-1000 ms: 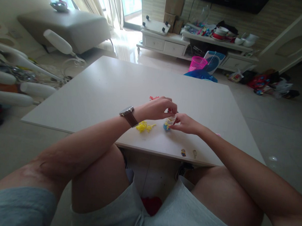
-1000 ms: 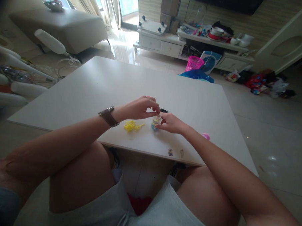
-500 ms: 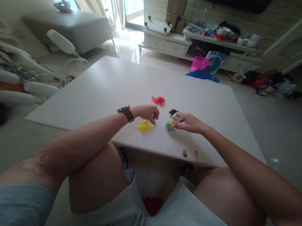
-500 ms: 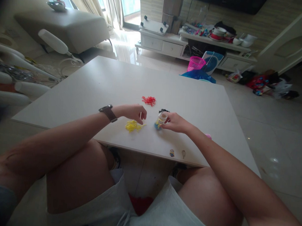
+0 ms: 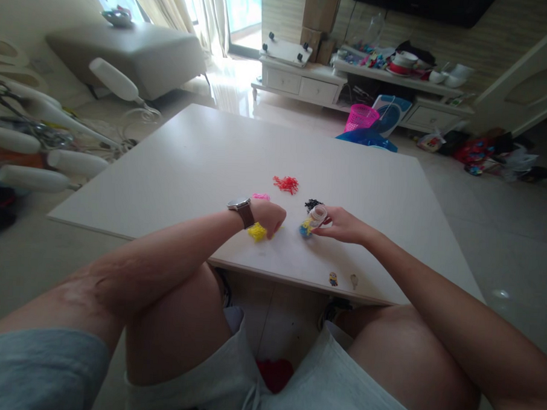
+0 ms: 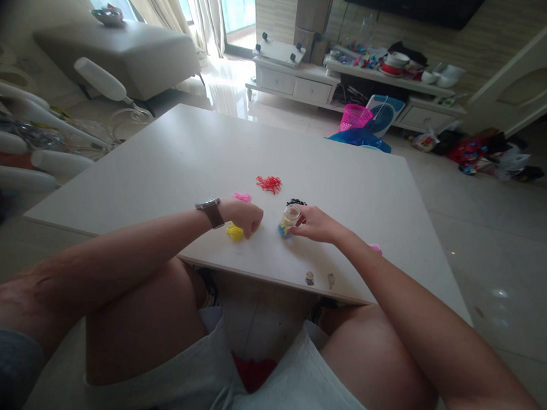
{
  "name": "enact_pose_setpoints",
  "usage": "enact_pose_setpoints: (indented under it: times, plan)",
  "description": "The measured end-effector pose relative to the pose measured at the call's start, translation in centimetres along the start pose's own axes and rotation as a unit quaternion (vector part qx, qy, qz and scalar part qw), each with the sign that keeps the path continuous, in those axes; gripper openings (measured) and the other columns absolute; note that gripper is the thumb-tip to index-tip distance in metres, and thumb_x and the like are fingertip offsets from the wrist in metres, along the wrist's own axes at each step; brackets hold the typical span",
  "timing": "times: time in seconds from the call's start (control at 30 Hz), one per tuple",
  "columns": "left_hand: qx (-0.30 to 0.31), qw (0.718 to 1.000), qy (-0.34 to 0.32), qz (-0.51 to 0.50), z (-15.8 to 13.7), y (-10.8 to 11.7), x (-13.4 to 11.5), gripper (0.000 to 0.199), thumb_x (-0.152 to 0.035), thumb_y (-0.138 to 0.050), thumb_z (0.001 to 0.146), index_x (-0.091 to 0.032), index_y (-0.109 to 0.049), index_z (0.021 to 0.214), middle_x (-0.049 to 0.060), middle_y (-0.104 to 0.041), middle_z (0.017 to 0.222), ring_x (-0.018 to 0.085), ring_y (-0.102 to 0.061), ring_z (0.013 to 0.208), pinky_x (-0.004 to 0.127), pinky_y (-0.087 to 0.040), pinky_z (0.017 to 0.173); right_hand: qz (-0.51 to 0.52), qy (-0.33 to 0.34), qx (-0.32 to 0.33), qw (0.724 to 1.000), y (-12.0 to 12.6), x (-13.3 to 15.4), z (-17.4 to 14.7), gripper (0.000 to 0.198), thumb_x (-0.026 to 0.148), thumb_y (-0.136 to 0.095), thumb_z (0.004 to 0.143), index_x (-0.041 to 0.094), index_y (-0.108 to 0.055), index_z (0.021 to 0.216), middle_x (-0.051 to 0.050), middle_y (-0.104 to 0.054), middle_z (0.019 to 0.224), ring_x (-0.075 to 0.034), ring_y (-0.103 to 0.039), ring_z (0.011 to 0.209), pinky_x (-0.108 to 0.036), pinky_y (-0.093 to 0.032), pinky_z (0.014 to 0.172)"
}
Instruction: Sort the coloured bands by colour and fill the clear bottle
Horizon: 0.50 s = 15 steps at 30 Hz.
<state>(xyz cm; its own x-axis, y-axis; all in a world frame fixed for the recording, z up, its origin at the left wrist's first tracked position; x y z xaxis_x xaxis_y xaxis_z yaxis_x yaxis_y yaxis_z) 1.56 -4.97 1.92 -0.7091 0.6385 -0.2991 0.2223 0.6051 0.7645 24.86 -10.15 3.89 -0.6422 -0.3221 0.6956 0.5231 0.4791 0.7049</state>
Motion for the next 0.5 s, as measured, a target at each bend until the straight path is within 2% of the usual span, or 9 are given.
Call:
enact_pose_setpoints:
  times: [0.1,0.2,0.33,0.43,0.5]
  plan:
    - [-0.032,0.999,-0.025,-0.025,-1.1,1.1,0.2,0.012,-0.025,-0.076,0.062,-0.018,-0.077,0.073,0.004,-0.074,0.075,0.016,-0.06,0.064,0.025,-0.043,0.063,0.003,0.008,0.004,1.0,-0.1,0.0,0.0,0.027,0.036,-0.074,0.078,0.02,-0.065,0.098,-0.004,-0.073,0.098,-0.02,-0.067,0.088,-0.03,-0.052,0.079]
    - [-0.083,0.984,-0.085,-0.135,-2.8,2.7,0.5,0.012,-0.024,-0.071,0.07,-0.017,-0.073,0.08,0.003,-0.075,0.077,0.014,-0.062,0.065,0.024,-0.044,0.063,0.005,0.01,0.001,1.0,-0.1,0.0,0.1,0.027,0.034,-0.074,0.077,0.02,-0.065,0.098,-0.004,-0.073,0.098,-0.02,-0.067,0.089,-0.031,-0.052,0.079]
    - [-0.211,0.929,-0.133,-0.272,-4.7,4.2,0.1,0.011,-0.025,-0.07,0.077,-0.014,-0.07,0.079,0.004,-0.073,0.072,0.014,-0.066,0.067,0.025,-0.048,0.065,0.007,0.006,0.001,1.0,-0.3,-0.1,0.1,0.027,0.034,-0.074,0.078,0.02,-0.065,0.1,-0.005,-0.073,0.099,-0.02,-0.068,0.089,-0.03,-0.052,0.079]
    - [-0.304,0.889,-0.153,-0.306,-5.2,4.4,-1.1,0.014,-0.026,-0.073,0.077,-0.012,-0.071,0.077,0.005,-0.071,0.068,0.015,-0.066,0.065,0.024,-0.048,0.062,0.007,0.011,-0.001,1.0,-0.4,-0.1,0.0,0.026,0.034,-0.073,0.079,0.019,-0.065,0.099,-0.005,-0.072,0.098,-0.02,-0.067,0.089,-0.031,-0.053,0.079]
    - [-0.334,0.878,-0.167,-0.299,-5.1,4.2,-2.2,0.014,-0.026,-0.073,0.078,-0.012,-0.073,0.079,0.004,-0.071,0.068,0.014,-0.065,0.065,0.024,-0.047,0.061,0.006,0.01,-0.007,1.0,-0.4,0.1,-0.1,0.027,0.034,-0.073,0.079,0.019,-0.065,0.1,-0.005,-0.072,0.097,-0.021,-0.067,0.088,-0.031,-0.053,0.079]
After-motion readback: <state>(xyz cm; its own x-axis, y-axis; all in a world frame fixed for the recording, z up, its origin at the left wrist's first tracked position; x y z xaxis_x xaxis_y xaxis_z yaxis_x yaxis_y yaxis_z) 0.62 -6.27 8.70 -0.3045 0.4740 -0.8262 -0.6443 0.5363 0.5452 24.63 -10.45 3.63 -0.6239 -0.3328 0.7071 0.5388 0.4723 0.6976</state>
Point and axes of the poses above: each hand's wrist, its own z-axis towards the middle knuckle, its own y-axis out of the back of the hand, x = y × z, the point moved 1 cm from there along z, towards the middle knuckle
